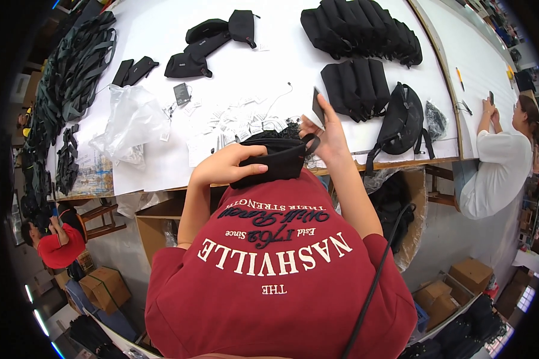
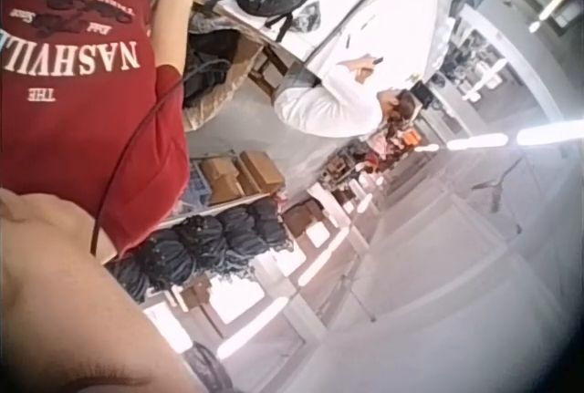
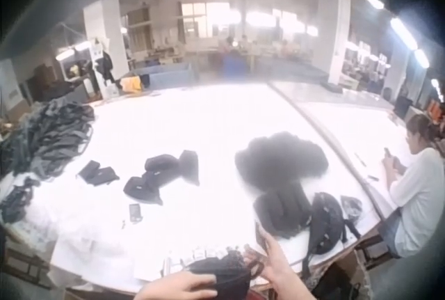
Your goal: Attaching small white labels to black zipper pouches at a workbench.
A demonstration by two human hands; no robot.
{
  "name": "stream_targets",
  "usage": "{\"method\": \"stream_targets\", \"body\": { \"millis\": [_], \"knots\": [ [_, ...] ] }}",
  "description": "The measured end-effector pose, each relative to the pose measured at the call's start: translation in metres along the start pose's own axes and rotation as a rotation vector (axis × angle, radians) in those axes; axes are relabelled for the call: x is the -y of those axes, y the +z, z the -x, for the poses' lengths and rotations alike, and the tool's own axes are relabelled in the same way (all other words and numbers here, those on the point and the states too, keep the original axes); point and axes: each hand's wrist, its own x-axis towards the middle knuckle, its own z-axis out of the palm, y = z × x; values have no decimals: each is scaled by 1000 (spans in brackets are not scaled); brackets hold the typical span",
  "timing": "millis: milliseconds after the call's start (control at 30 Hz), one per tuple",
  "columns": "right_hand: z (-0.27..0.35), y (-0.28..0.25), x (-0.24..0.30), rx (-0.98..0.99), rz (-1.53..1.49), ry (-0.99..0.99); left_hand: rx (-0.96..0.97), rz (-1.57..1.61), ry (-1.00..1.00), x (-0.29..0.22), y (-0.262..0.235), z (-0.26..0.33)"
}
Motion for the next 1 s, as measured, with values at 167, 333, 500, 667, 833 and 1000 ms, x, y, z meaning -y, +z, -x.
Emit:
{"method": "stream_targets", "body": {
  "millis": [167,333,500,667,833,1000],
  "knots": [
    [-8,-17,26,-135,368,-509,-360,-77,-109,5,3,6],
    [8,7,29,-170,737,-641,-458,-140,-203,-1,8,1],
    [33,56,17,111,1847,-763,-618,-272,190,-3,18,-13],
    [34,52,4,380,1957,-392,-637,-450,527,3,20,-17],
    [44,44,4,411,1830,-397,-518,-290,348,20,18,-17],
    [43,23,3,321,1761,-421,-524,378,126,68,3,-36]
  ]
}}
